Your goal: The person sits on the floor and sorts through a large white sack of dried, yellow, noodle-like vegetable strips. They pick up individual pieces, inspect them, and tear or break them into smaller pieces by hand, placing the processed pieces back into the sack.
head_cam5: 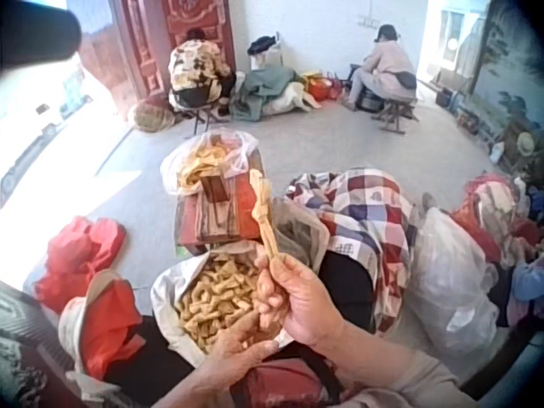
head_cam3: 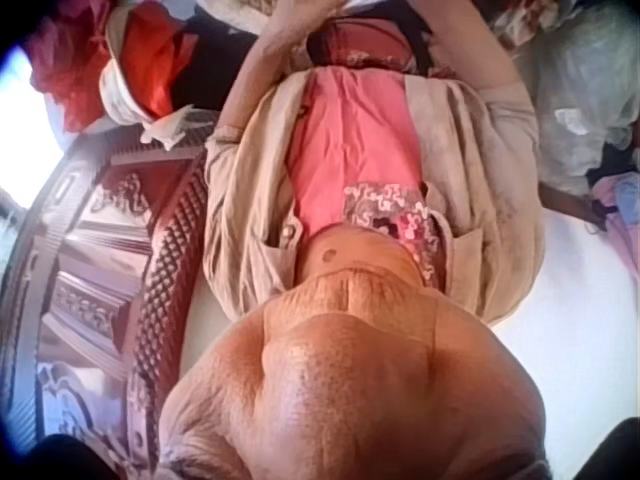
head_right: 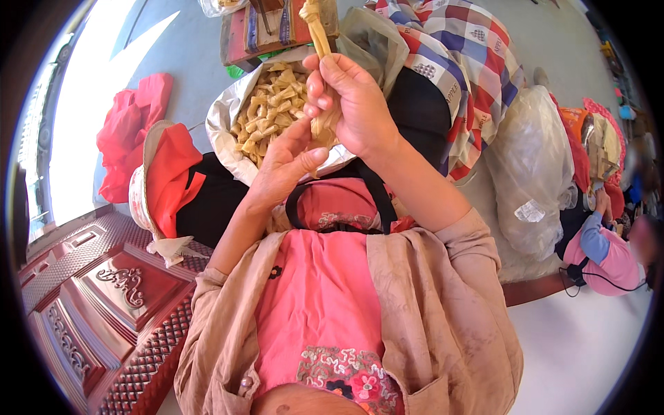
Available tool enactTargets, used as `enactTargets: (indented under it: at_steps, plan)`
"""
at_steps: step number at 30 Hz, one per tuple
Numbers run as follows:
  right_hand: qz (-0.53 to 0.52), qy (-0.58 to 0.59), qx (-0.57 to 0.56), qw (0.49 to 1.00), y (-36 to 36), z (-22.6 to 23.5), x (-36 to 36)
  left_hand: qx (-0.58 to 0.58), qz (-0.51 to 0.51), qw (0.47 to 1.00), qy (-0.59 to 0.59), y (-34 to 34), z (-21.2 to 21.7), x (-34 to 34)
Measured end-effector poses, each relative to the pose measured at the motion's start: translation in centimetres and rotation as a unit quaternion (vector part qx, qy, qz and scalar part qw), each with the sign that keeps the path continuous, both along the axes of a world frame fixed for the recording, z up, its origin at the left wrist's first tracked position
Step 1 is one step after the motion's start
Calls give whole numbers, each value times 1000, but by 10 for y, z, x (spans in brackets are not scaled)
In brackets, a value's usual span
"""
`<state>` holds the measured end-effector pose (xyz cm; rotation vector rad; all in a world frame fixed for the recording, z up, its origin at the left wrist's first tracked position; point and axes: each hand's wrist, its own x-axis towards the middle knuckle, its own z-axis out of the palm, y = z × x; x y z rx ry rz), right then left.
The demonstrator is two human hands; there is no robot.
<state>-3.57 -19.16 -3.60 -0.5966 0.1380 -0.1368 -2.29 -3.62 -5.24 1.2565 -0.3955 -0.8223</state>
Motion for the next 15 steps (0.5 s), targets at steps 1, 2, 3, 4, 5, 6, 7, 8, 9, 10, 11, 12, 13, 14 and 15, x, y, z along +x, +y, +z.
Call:
enactTargets:
  at_steps: [1, 2, 3, 4, 5, 6, 7, 8, 9, 10, 11, 12, 13, 14, 15]
  plan:
    - [-17, -11, 30, 999, 2, 5, 2, -14, -28, 999, 45, -2, 4, -1]
    - [-19, -20, 39, 999, 2, 6, 3, 5, -45, 998, 45, 3, 3, 1]
    - [-22, -30, 48, 998, 0, 5, 4, 23, -63, 997, 45, 11, 2, 6]
    - [-25, -37, 55, 997, -3, 4, 4, 41, -82, 995, 47, 16, 2, 10]
    - [-40, -27, 61, 997, -7, 3, 3, 79, -55, 995, -1, 21, 4, 10]
    - [-34, -32, 63, 997, -14, 0, 2, 95, -70, 993, -7, 26, 7, 11]
    - [-29, -37, 67, 997, -20, -3, 1, 113, -87, 990, -12, 34, 10, 13]
    - [-23, -41, 70, 996, -23, -5, 0, 131, -103, 986, -17, 38, 13, 13]
    - [-29, -18, 58, 998, -19, -7, -4, 131, -102, 985, -50, 41, 15, 8]
    - [-20, -9, 9, 1000, -18, -4, -7, 149, -104, 982, -43, 43, 14, 6]
    - [-11, 0, -40, 999, -16, -2, -10, 166, -106, 980, -37, 47, 10, 5]
    - [-3, 9, -89, 996, -15, 1, -13, 183, -109, 977, -30, 51, 6, 6]
    - [-3, 21, -141, 990, -17, 7, -16, 177, -79, 981, -8, 56, 3, 8]
    - [-8, 26, -222, 975, -21, 9, -16, 170, -31, 984, -38, 62, 3, 13]
    - [-12, 31, -302, 953, -25, 10, -15, 162, 17, 984, -69, 68, 4, 20]
